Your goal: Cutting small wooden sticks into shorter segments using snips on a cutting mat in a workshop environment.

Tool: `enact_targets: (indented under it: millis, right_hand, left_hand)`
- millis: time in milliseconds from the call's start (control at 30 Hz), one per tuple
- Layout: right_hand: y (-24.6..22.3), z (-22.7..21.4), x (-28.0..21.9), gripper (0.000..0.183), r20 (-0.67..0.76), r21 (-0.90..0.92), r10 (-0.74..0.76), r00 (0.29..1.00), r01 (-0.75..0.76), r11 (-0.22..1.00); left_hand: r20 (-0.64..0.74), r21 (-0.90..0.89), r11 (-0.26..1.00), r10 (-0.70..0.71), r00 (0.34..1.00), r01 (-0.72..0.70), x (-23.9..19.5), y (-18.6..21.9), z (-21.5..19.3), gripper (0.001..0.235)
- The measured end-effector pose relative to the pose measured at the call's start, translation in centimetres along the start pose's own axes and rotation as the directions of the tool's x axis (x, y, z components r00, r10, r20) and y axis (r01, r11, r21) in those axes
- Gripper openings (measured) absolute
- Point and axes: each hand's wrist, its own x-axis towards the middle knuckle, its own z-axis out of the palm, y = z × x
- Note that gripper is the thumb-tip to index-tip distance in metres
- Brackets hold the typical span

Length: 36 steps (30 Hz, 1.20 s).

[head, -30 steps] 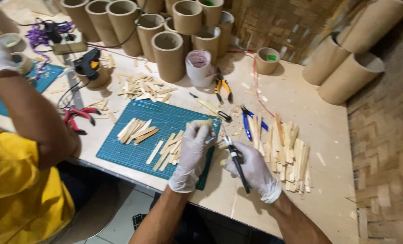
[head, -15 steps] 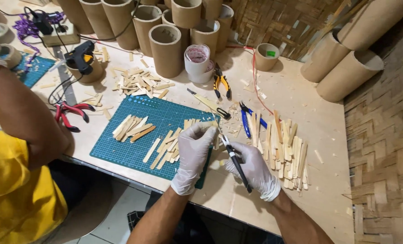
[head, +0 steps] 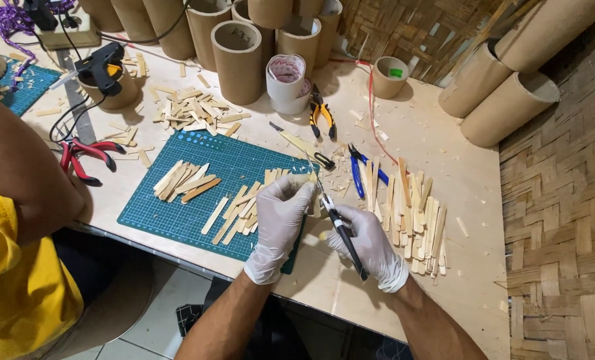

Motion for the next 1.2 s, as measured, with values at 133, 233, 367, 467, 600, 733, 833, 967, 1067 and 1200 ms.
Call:
enact_targets:
  millis: [133,233,367,467,600,733,833,967,1067,1200]
  right_hand:
    - [-0.6,0.0,0.3,0.037,0.005,0.007,0.009,1.0,-0.009,1.0]
    - [-0.1,-0.1,0.8,0.038,0.003,-0.001,-0.015,1.0,0.015,1.0]
    - [-0.3,-0.1,0.8,0.033,0.0,-0.022,-0.018,1.0,0.018,1.0]
    - [-0.3,-0.2,0.8,0.028,-0.006,-0.019,-0.017,1.0,0.017,1.0]
    - [-0.6,-0.3,0.8,0.026,-0.014,-0.008,-0.024,1.0,0.024,1.0]
    - [-0.4,-0.5,0.7,0.028,-0.041,-0.093,-0.051,0.998,0.047,0.995]
    - [-0.2,-0.6,0.8,0.029,-0.044,-0.131,-0.063,0.997,0.057,0.99]
    - [-0.3,-0.3,0.8,0.026,-0.044,-0.094,-0.015,0.999,0.011,0.995]
    - [-0.8,0.1,0.7,0.025,-0.062,-0.068,0.013,0.998,-0.017,0.998]
    - [1.4,-0.1,1.6,0.031,-0.139,-0.171,-0.056,0.989,0.031,0.985]
  left_hand:
    - [-0.006,0.023,1.0,-0.013,1.0,0.013,0.1,-0.2,0.1,0.002]
    - [0.006,0.048,0.999,-0.018,1.0,0.018,0.3,-0.6,-0.1,0.002]
    - [-0.001,0.031,0.999,-0.04,0.999,0.04,0.3,-0.5,-0.1,0.005]
    - [0.007,0.01,0.997,-0.071,0.997,0.071,0.2,-0.4,-0.1,0.008]
    - [0.024,0.001,0.996,-0.09,0.996,0.09,-0.1,-0.1,-0.2,0.009]
    - [0.019,0.0,0.996,-0.092,0.996,0.092,-0.3,0.6,-0.1,0.009]
    - [0.025,0.001,0.996,-0.087,0.996,0.087,-0.2,0.5,-0.1,0.008]
    - [0.014,-0.011,0.995,-0.1,0.995,0.1,0.0,0.2,-0.3,0.008]
    - [0.012,-0.01,0.994,-0.11,0.994,0.11,0.0,0.0,-0.3,0.008]
    - [-0.016,0.055,0.993,-0.102,0.995,0.102,0.2,-0.2,-1.1,0.011]
